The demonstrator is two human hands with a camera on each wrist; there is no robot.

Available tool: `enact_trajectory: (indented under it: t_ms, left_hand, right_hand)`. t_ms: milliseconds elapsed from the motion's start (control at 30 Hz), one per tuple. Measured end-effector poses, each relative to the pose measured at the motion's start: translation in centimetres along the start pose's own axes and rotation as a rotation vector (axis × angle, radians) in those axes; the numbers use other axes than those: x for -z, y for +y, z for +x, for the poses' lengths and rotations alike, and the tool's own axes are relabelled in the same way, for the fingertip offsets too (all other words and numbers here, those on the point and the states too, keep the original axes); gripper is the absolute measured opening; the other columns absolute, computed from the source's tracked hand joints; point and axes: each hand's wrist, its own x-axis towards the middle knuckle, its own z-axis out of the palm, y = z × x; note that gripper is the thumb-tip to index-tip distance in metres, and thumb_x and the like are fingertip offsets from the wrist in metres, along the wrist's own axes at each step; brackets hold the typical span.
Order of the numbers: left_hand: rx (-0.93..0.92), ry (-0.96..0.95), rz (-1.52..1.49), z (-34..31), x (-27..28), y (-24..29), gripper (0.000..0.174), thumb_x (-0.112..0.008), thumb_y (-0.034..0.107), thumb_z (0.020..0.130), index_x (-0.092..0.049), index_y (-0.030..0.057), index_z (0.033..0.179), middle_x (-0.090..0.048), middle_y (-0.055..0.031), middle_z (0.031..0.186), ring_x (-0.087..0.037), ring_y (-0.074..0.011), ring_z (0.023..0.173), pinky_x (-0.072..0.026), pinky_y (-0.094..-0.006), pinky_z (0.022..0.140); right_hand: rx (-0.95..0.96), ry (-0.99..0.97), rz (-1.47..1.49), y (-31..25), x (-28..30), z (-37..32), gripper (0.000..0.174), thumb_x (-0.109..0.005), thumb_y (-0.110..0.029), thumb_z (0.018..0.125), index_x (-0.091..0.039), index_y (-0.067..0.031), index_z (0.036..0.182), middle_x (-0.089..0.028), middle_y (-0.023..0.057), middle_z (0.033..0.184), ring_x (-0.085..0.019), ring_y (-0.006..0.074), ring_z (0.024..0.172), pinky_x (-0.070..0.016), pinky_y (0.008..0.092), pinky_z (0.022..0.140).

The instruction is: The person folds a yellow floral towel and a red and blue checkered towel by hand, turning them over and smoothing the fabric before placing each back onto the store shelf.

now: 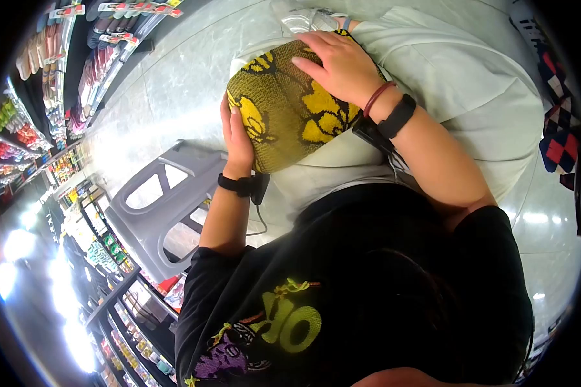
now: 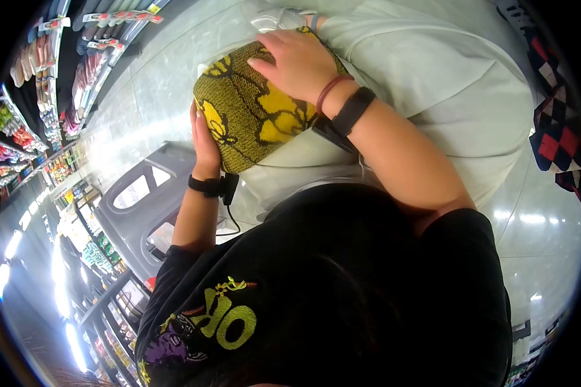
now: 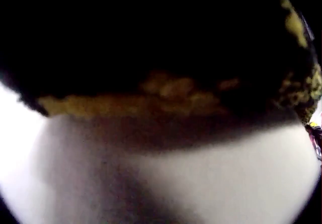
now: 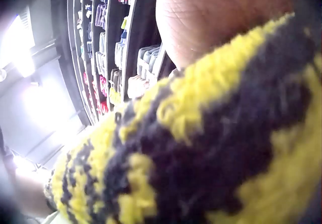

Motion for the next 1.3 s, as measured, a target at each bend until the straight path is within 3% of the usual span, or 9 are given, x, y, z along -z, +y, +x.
enact_trajectory:
  t_ms: [333, 433, 533, 700, 900, 1000, 1100, 1233, 1300]
  left_hand:
    - [0.042, 0.014, -0.066, 0.2, 0.3, -0.8, 0.053, -0.029, 0.031, 0.103, -0.026, 0.0025, 0.147, -0.045, -0.0151, 0.139, -0.050, -0.0254, 0.124, -0.0420, -0.0372, 0.104]
    - [0.019, 0.023, -0.007, 0.0, 0.6, -1.2, 0.053, -0.029, 0.032, 0.103, -0.026, 0.0030, 0.148, -0.043, -0.0151, 0.141, -0.049, -0.0257, 0.125, -0.0412, -0.0375, 0.105]
    - [-0.024, 0.027, -0.028, -0.3, 0.4, -1.6, 0.054, -0.027, 0.033, 0.103, -0.025, 0.0035, 0.148, -0.042, -0.0153, 0.143, -0.047, -0.0260, 0.127, -0.0402, -0.0375, 0.106]
    - [0.020, 0.061, -0.072, -0.7, 0.4, -2.0, 0.055, -0.025, 0.035, 0.104, -0.024, 0.0044, 0.150, -0.040, -0.0144, 0.145, -0.046, -0.0255, 0.129, -0.0393, -0.0378, 0.107]
    - [0.065, 0.026, -0.067, -2.5, 1.1, -2.8, 0.058, -0.025, 0.041, 0.104, -0.023, 0.0061, 0.150, -0.039, -0.0129, 0.146, -0.046, -0.0258, 0.129, -0.0393, -0.0378, 0.108]
    - [0.149, 0.048, -0.120, -3.7, 1.5, -3.9, 0.060, -0.026, 0.044, 0.104, -0.025, 0.0062, 0.150, -0.040, -0.0121, 0.146, -0.046, -0.0263, 0.130, -0.0393, -0.0382, 0.108]
    - [0.332, 0.014, -0.250, -5.0, 2.4, -3.5, 0.060, -0.029, 0.046, 0.104, -0.028, 0.0066, 0.149, -0.042, -0.0114, 0.146, -0.045, -0.0262, 0.131, -0.0393, -0.0390, 0.108]
    - [0.524, -0.049, -0.412, -5.4, 3.1, -1.6, 0.059, -0.035, 0.045, 0.103, -0.032, 0.0072, 0.148, -0.044, -0.0111, 0.145, -0.046, -0.0261, 0.131, -0.0391, -0.0397, 0.108]
    - [0.583, -0.015, -0.465, -5.5, 4.0, -1.3, 0.055, -0.047, 0.039, 0.101, -0.040, 0.0030, 0.142, -0.050, -0.0122, 0.140, -0.051, -0.0262, 0.126, -0.0405, -0.0402, 0.107]
  right_hand:
    - [-0.153, -0.052, 0.000, 0.5, 0.4, -0.5, 0.045, -0.056, -0.043, 0.091, -0.062, -0.0018, 0.108, -0.066, 0.0170, 0.100, -0.062, 0.0354, 0.095, -0.0495, 0.0431, 0.083]
    - [-0.359, -0.259, -0.012, 0.0, 2.3, -0.6, 0.057, -0.050, -0.050, 0.094, -0.055, -0.0042, 0.127, -0.063, 0.0182, 0.117, -0.059, 0.0345, 0.108, -0.0472, 0.0398, 0.092]
    - [-0.540, -0.317, 0.015, 0.9, 2.9, -1.4, 0.061, -0.047, -0.054, 0.094, -0.054, -0.0035, 0.129, -0.062, 0.0192, 0.120, -0.059, 0.0358, 0.109, -0.0468, 0.0404, 0.092]
    - [-0.618, -0.312, 0.079, 2.2, 3.8, -2.2, 0.056, -0.044, -0.050, 0.095, -0.059, 0.0018, 0.111, -0.067, 0.0251, 0.092, -0.063, 0.0421, 0.091, -0.0494, 0.0473, 0.084]
    - [-0.575, -0.296, -0.058, 2.2, 4.7, -2.7, 0.056, -0.046, -0.048, 0.095, -0.064, 0.0040, 0.100, -0.067, 0.0245, 0.094, -0.063, 0.0403, 0.091, -0.0495, 0.0464, 0.084]
    - [-0.547, -0.228, -0.096, 1.8, 5.1, -2.6, 0.054, -0.051, -0.047, 0.093, -0.062, 0.0047, 0.102, -0.064, 0.0293, 0.095, -0.061, 0.0445, 0.089, -0.0480, 0.0460, 0.082]
    - [-0.720, -0.371, 0.093, 1.2, 6.9, -1.5, 0.048, -0.057, -0.041, 0.091, -0.063, 0.0043, 0.103, -0.067, 0.0235, 0.097, -0.066, 0.0353, 0.087, -0.0507, 0.0399, 0.078]
    - [-0.967, -0.317, 0.847, 3.4, 6.2, -1.9, 0.039, -0.067, -0.025, 0.088, -0.061, 0.0028, 0.115, -0.068, 0.0071, 0.104, -0.066, 0.0137, 0.089, -0.0521, 0.0272, 0.078]
    - [-0.911, -0.303, 0.983, 2.6, 7.2, -1.7, 0.042, -0.067, -0.024, 0.087, -0.059, 0.0027, 0.119, -0.067, 0.0085, 0.107, -0.065, 0.0147, 0.092, -0.0520, 0.0274, 0.081]
